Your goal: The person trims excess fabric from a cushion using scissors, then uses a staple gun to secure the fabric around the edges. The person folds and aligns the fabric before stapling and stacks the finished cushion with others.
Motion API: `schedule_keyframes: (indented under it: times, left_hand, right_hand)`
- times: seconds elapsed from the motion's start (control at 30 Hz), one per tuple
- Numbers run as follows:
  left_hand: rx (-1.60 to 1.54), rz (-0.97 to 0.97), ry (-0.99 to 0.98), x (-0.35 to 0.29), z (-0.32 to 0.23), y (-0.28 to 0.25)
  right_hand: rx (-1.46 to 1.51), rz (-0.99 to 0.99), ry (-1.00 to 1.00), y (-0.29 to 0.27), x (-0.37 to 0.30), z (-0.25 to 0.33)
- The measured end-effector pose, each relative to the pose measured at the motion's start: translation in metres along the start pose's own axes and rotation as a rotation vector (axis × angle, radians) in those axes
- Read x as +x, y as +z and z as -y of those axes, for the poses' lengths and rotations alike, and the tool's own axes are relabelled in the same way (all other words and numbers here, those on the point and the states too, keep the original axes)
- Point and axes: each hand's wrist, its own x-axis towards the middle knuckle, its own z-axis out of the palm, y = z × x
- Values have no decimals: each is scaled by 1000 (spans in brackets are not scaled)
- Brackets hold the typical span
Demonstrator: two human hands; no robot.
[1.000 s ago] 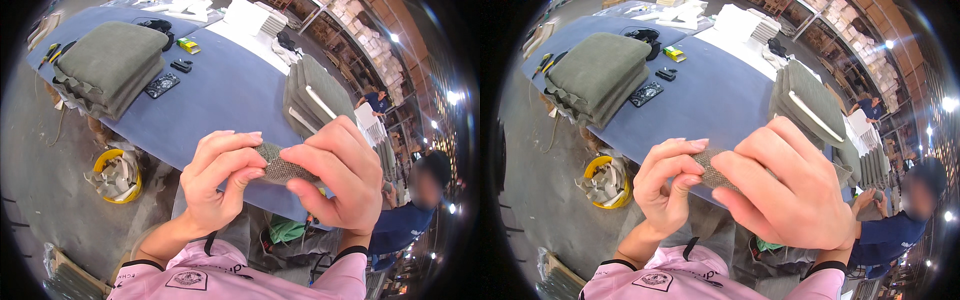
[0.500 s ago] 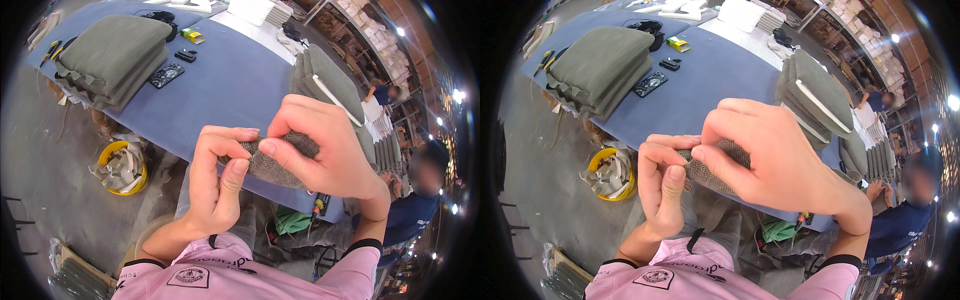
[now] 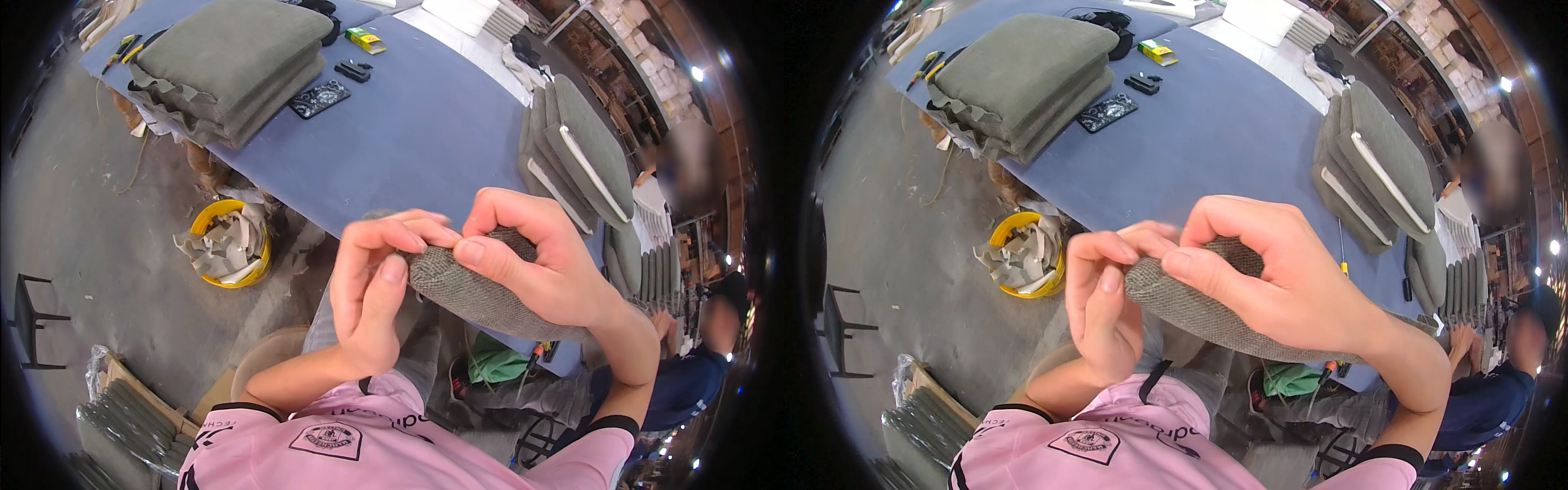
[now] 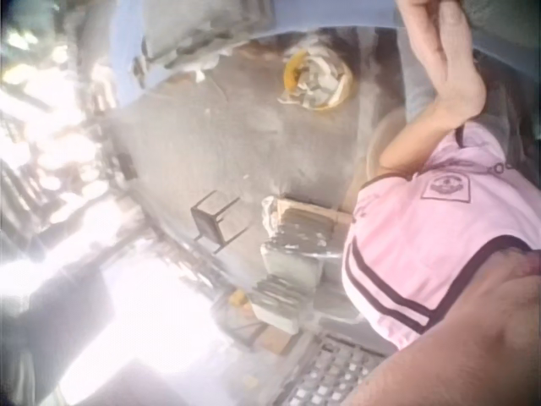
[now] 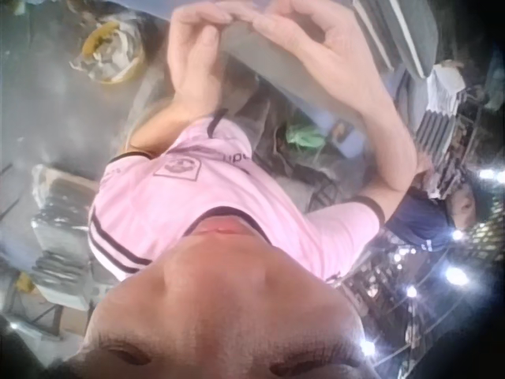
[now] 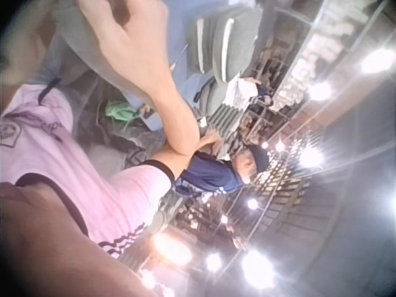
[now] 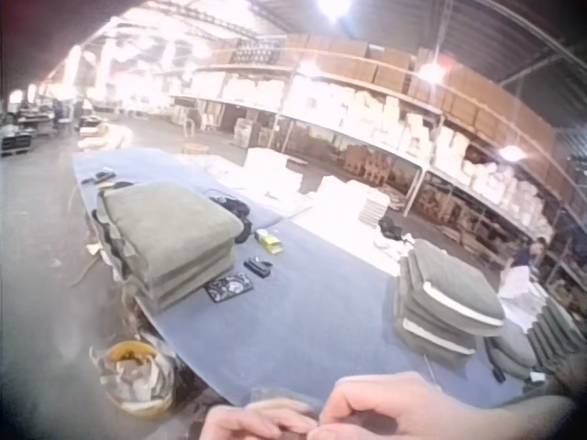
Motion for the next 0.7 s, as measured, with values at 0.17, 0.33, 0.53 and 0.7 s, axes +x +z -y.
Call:
schedule_keyframes:
  times: [0.17, 0.33, 0.53, 0.7]
  left_hand:
    - [200, -35, -29, -21, 4, 5]
    - [231, 115, -62, -4, 11, 10]
    - [-57, -123, -299, -24, 27, 24]
    - [-158, -51, -359, -15, 13, 11]
  right_hand:
    - [52, 41, -62, 10, -11, -3]
    - [121, 14, -101, 19, -39, -38]
    - [159, -606, -289, 106, -41, -61]
    - [134, -864, -419, 129, -22, -46]
